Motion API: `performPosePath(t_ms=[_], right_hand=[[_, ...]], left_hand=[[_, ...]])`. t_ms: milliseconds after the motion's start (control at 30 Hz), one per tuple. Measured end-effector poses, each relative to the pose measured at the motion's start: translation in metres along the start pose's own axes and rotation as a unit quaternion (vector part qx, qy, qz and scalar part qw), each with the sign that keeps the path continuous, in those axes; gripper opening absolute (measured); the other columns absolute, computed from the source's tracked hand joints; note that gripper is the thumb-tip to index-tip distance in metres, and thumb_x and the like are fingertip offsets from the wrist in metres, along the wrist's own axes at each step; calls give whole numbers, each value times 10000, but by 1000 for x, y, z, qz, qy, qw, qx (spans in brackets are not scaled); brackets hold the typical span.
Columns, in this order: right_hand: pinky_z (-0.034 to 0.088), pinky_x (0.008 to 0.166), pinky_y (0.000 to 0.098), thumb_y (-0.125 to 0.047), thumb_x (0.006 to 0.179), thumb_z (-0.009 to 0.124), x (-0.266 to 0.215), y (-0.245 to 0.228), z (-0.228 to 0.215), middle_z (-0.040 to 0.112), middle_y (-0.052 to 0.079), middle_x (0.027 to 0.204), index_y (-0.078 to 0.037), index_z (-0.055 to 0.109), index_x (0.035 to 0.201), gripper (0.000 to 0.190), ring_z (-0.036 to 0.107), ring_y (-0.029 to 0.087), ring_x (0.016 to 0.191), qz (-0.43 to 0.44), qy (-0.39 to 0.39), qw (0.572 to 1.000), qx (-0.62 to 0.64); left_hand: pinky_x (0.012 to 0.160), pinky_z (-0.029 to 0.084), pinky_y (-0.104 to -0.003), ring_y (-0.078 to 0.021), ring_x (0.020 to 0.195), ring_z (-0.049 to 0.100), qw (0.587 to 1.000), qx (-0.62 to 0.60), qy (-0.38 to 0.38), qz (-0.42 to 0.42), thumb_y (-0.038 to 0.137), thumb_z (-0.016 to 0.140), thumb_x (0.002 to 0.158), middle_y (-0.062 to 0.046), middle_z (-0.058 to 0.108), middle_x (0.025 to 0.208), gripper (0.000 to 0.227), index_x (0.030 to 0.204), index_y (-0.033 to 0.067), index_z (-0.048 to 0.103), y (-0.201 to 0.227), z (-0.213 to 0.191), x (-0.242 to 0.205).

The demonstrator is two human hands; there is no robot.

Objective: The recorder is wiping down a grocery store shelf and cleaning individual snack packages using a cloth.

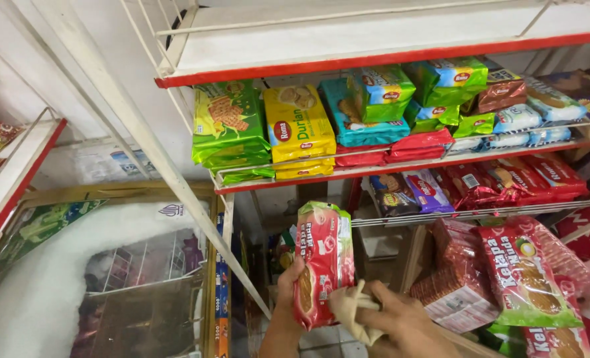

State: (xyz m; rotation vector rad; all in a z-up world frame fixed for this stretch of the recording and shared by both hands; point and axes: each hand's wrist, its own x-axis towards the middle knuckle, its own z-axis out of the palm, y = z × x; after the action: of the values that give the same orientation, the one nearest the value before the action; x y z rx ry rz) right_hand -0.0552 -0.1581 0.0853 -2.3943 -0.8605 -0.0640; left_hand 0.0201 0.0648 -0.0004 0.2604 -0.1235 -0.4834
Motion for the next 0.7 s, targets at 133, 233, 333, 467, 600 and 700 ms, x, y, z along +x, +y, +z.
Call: performPosePath(t_ms=[133,233,333,467,600,700], right_hand=[[559,1020,429,-165,672,878,-37,92,43,384,191,1568,-297,641,1394,771,564,376,1351,209,-95,973,21],[536,597,285,-133,620,884,-27,91,49,729,-16,1004,-157,791,1153,542,701,136,705,197,125,967,107],[563,730,332,114,794,750,-18,84,57,793,199,1004,62,652,1321,538,704,233,826,254,272,796,477],[630,800,447,-22,677,816,9,76,57,745,296,1123,90,533,1393,778,746,371,914,266,278,726,570],[576,852,575,-141,574,791,15,117,86,676,324,1064,65,489,1370,876,681,467,955,323,263,592,690],[651,791,407,-132,723,874,6,147,122,736,208,1159,-24,471,1458,845,755,303,956,102,237,567,783]], left_hand=[[926,466,-516,-357,1059,590,981,57,184,4,303,561,872,-287,605,1354,649,1442,-3,506,2,-5,4],[906,593,-476,-378,1080,692,996,-24,-69,-43,462,610,902,-259,639,1308,770,1504,5,458,0,11,9],[1009,500,-551,-376,1186,623,980,174,98,-9,498,574,867,-235,631,1367,744,1467,65,502,-17,26,20],[1150,362,-455,-298,1469,392,887,455,53,52,570,427,963,-131,326,1664,807,1622,153,220,-25,59,29],[1218,258,-434,-279,1559,279,762,639,28,96,395,255,1049,-117,300,1693,628,1602,97,246,-11,93,17],[935,637,-388,-313,1227,680,781,615,27,107,280,639,936,-248,423,1580,808,1598,76,223,-4,98,7]])
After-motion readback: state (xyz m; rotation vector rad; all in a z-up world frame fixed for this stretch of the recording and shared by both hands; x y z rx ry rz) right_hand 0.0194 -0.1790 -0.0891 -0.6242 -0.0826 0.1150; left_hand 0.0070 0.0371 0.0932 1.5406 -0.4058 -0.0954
